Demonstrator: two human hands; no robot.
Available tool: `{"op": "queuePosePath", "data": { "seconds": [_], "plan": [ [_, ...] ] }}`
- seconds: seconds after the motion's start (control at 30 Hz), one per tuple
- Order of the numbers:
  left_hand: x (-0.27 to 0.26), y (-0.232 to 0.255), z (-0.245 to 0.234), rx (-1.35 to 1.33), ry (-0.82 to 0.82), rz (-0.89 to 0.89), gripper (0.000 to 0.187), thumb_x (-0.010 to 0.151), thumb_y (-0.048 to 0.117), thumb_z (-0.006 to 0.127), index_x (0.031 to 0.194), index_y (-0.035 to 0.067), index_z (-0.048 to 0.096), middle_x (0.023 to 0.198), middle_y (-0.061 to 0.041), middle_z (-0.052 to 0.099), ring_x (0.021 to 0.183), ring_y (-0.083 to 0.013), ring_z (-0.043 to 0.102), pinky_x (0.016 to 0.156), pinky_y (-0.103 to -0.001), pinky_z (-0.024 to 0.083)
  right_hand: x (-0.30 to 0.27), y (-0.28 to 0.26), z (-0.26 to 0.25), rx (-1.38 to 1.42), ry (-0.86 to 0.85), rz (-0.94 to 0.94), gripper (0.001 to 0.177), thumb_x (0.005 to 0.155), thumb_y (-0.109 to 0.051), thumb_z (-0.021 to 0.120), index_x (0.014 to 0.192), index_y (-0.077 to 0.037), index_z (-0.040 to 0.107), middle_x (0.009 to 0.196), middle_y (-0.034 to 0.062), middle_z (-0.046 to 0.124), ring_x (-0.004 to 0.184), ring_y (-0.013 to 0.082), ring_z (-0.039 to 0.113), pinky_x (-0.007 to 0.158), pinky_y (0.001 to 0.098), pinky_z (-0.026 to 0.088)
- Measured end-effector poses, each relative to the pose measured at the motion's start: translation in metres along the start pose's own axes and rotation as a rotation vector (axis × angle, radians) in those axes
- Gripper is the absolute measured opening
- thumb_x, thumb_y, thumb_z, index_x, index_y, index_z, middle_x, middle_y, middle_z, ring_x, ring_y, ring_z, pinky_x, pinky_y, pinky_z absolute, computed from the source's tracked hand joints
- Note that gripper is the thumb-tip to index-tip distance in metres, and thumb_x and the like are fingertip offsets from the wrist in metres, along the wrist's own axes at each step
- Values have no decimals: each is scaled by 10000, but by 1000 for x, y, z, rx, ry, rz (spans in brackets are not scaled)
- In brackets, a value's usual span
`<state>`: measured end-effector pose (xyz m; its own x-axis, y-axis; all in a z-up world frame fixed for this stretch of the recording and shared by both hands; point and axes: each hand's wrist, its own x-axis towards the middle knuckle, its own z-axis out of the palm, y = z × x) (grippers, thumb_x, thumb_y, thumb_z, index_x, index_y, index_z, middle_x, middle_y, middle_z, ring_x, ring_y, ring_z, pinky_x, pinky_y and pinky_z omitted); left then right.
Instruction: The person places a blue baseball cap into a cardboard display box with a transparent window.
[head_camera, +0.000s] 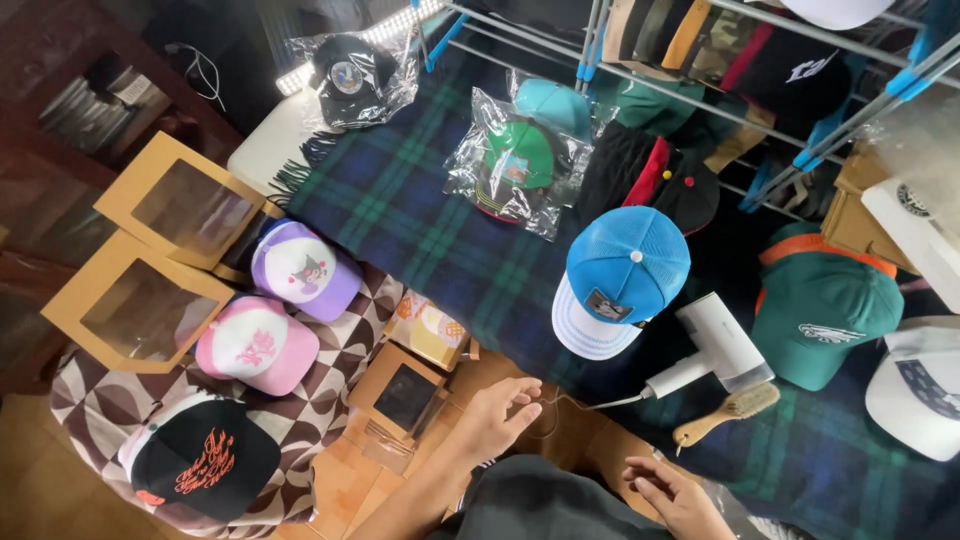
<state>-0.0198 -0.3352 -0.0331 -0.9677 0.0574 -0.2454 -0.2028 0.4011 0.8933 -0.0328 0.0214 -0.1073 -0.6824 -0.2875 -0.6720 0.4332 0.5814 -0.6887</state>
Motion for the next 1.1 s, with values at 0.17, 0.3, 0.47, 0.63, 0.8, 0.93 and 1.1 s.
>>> {"op": "queuePosePath", "data": {
  "seconds": [0.17, 0.3, 0.47, 0.63, 0.8, 0.93, 1.1],
  "plan": [
    [37, 11, -2, -25, 38, -2, 410, 981, 310, 592, 1357, 150, 617, 1269, -38, 713, 1137, -192, 691, 968, -364, 545, 19, -3, -35, 161, 51, 72, 402, 962, -112, 638, 1347, -34, 722, 1179, 119, 856, 1094, 191, 779, 1025, 310, 578],
    [52, 37, 14, -120, 125, -38, 373, 966, 268, 618, 1312, 132, 648, 1227, -32, 728, 1106, -160, 708, 933, -316, 559, 48, -18, -79, 246, 124, 42, 351, 976, -13, 623, 1300, 42, 747, 1123, 212, 833, 940, 282, 772, 946, 359, 588],
    [72, 49, 34, -116, 72, -61, 379, 964, 306, 602, 1304, 143, 633, 1251, -18, 711, 1101, -154, 697, 909, -336, 520, 68, -114, -111, 136, 108, -98, 343, 992, -82, 583, 1288, -7, 737, 1094, 173, 833, 1011, 254, 768, 954, 355, 583],
    [75, 62, 14, -186, 109, -154, 438, 960, 308, 600, 1360, 131, 626, 1306, -33, 707, 1132, -167, 688, 1024, -376, 532, 83, -197, -90, 225, -28, -201, 347, 981, -71, 580, 1273, 37, 734, 1056, 207, 811, 996, 306, 756, 949, 395, 594],
    [88, 38, -44, -400, 273, -320, 392, 935, 300, 649, 1312, 198, 684, 1217, 34, 776, 1110, -116, 729, 992, -274, 546, 121, -261, -35, 169, -266, -245, 346, 933, -122, 645, 1233, 2, 765, 1047, 174, 838, 1006, 243, 788, 947, 337, 581],
    [129, -51, -90, -682, 464, -208, 351, 946, 188, 672, 1287, 105, 666, 1161, -31, 766, 1104, -118, 718, 1023, -281, 563, 181, -316, 23, 159, -356, -269, 343, 928, -134, 641, 1226, -16, 766, 1063, 138, 820, 992, 225, 764, 913, 352, 615],
    [218, -135, -212, -965, 769, -334, 490, 893, 195, 687, 1370, 117, 609, 1211, -15, 697, 1037, -164, 708, 827, -291, 525, 300, -408, 88, 64, -527, -445, 434, 956, -162, 629, 1383, -86, 613, 1231, 87, 733, 1152, 159, 682, 1032, 323, 538]
  ]
}}
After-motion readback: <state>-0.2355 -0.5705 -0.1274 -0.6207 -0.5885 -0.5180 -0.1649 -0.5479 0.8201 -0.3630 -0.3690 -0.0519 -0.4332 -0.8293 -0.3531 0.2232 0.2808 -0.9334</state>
